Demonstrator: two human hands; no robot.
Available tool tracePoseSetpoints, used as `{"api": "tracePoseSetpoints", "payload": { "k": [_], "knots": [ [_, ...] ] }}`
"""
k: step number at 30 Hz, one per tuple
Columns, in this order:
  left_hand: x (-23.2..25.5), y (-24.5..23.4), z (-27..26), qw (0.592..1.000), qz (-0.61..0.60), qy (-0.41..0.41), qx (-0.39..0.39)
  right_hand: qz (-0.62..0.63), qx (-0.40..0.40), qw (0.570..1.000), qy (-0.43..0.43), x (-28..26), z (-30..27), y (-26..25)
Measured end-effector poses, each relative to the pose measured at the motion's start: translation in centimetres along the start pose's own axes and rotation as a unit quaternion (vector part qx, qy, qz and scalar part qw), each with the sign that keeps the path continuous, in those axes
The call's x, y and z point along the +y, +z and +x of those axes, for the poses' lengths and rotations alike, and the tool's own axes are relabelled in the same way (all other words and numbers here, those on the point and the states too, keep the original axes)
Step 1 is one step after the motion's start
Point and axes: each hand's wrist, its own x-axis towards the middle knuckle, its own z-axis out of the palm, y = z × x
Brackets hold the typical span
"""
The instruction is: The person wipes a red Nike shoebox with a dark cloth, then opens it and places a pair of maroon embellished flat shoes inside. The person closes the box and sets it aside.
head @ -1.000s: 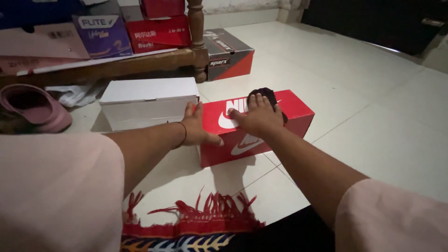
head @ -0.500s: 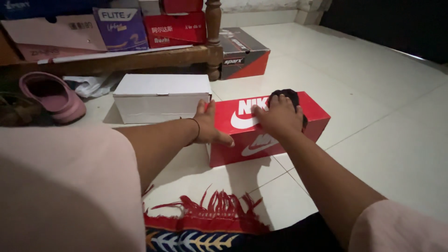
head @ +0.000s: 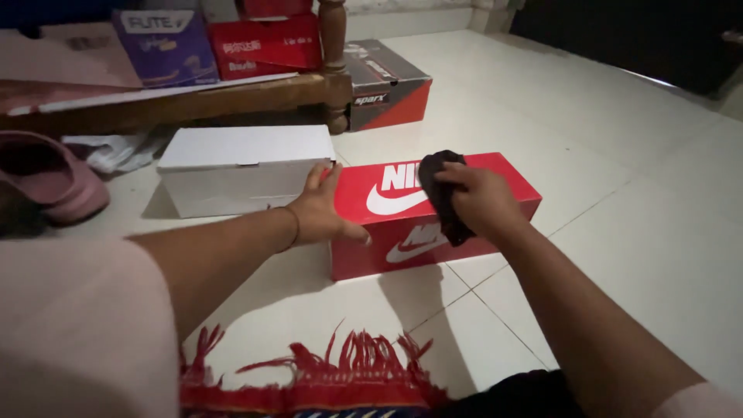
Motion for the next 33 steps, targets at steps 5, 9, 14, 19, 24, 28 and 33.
{"api": "tracePoseSetpoints", "payload": {
  "k": [5,9,14,19,24,28,33],
  "knots": [
    [0.3,0.1,0.7,0.998,-0.066,0.023,0.004,-0.116,-0.007,0.993,0.034,-1.1,-0.8,-0.5],
    [0.1,0.5,3.0,0.995,-0.088,0.045,0.003,-0.268,-0.043,0.962,0.032,-1.2,-0.2,1.4],
    [0.5,0.4,4.2,0.994,-0.097,0.041,0.009,-0.248,-0.051,0.967,0.008,-1.9,2.6,3.7],
    [-0.9,1.2,6.9,0.994,-0.092,0.049,0.017,-0.275,-0.089,0.952,-0.098,-7.1,2.6,5.9],
    [-2.0,2.3,7.3,0.988,-0.113,0.09,0.052,-0.09,-0.126,0.973,-0.173,-9.6,1.8,6.2],
    [0.3,0.8,4.7,0.991,-0.125,0.034,0.02,-0.007,-0.215,0.975,-0.058,-12.0,1.5,1.2],
    [0.7,0.4,4.0,0.991,-0.13,0.038,0.004,0.121,-0.244,0.959,0.075,-6.4,2.3,-2.2]
  ]
}}
